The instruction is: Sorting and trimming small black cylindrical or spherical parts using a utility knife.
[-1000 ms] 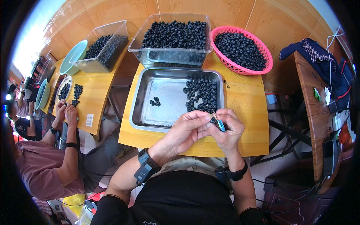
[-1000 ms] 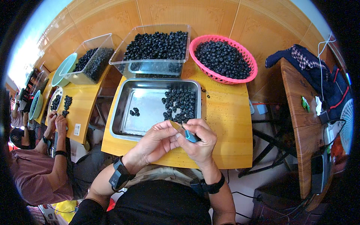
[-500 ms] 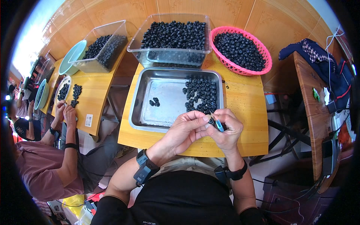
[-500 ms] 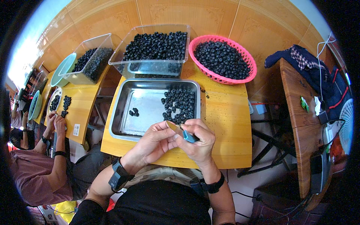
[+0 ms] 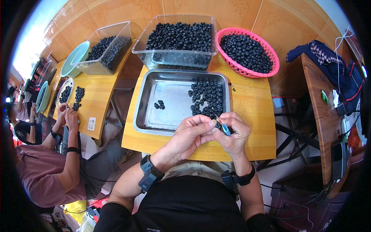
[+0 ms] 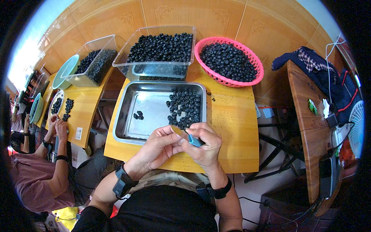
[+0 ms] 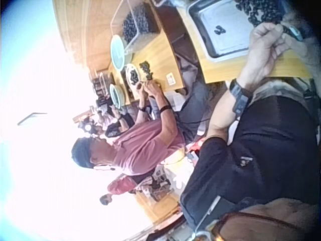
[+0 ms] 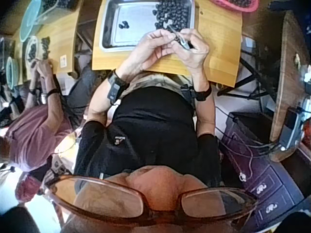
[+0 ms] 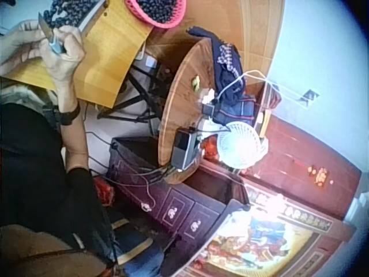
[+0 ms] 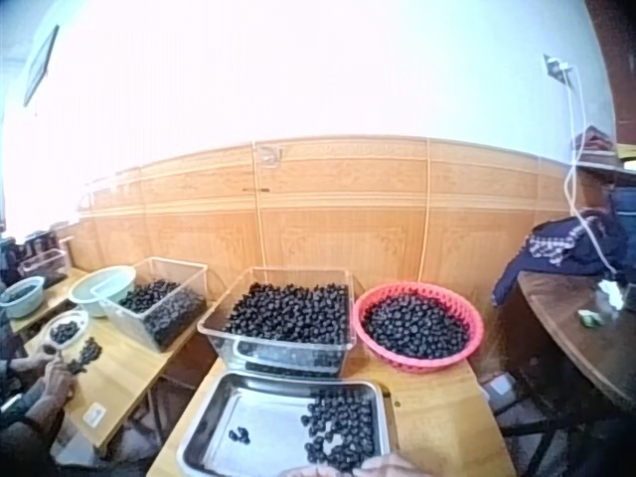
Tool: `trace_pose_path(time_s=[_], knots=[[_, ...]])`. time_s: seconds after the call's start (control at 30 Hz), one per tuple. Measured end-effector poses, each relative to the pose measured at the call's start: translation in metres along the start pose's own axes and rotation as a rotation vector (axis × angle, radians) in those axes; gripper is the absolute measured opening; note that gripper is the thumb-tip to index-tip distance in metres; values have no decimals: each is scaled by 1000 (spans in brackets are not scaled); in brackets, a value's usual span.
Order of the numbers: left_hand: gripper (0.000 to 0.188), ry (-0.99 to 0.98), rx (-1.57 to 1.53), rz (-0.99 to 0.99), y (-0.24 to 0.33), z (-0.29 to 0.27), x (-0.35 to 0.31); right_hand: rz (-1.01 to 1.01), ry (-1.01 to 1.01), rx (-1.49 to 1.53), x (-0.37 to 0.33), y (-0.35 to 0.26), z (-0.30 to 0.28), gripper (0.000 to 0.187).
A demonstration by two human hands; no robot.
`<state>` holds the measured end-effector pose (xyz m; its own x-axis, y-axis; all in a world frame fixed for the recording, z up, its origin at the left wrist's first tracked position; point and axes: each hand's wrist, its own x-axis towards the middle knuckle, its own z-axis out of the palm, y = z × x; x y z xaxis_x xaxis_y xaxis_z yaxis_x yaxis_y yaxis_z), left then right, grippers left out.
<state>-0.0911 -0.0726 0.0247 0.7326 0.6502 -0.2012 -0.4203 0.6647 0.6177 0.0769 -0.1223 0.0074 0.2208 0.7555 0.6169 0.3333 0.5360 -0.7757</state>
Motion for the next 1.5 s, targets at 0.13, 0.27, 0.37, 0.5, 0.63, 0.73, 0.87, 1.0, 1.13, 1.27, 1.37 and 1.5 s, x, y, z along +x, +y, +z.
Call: trace_pose_path(time_s=[0.13,0.27,0.37,0.5,0.63,0.73,0.87,1.0,1.13,1.27,1.37,1.5], knots=[[8,24,24,48,-1,2,-1,-24,-15,-12,0,1,0,23],[7,2,71,97,1,1,-1,-17,-18,-47,1,-3,0,25],[6,3,119,137,3,3,-2,62,8,27,-2,-4,2,27],[8,36,222,158,6,4,-3,120,-27,16,-3,-8,0,31],[16,43,315,204,6,1,-2,128,-63,16,-2,-11,-1,33],[19,10,383,226,8,3,-3,147,-85,15,-2,-17,-2,31],[22,-15,422,226,11,4,-4,145,-100,12,-5,-16,-4,31],[22,6,365,171,9,2,-5,213,-131,34,-6,-20,-7,34],[21,40,315,101,12,6,-7,223,-183,26,-7,-20,-10,35],[19,25,344,76,13,-1,-5,225,-232,15,-5,-23,-11,34],[14,17,293,31,13,-1,-4,228,-232,29,-6,-21,-11,32],[15,-39,140,-10,14,1,-5,313,-126,222,-13,-11,-11,27]])
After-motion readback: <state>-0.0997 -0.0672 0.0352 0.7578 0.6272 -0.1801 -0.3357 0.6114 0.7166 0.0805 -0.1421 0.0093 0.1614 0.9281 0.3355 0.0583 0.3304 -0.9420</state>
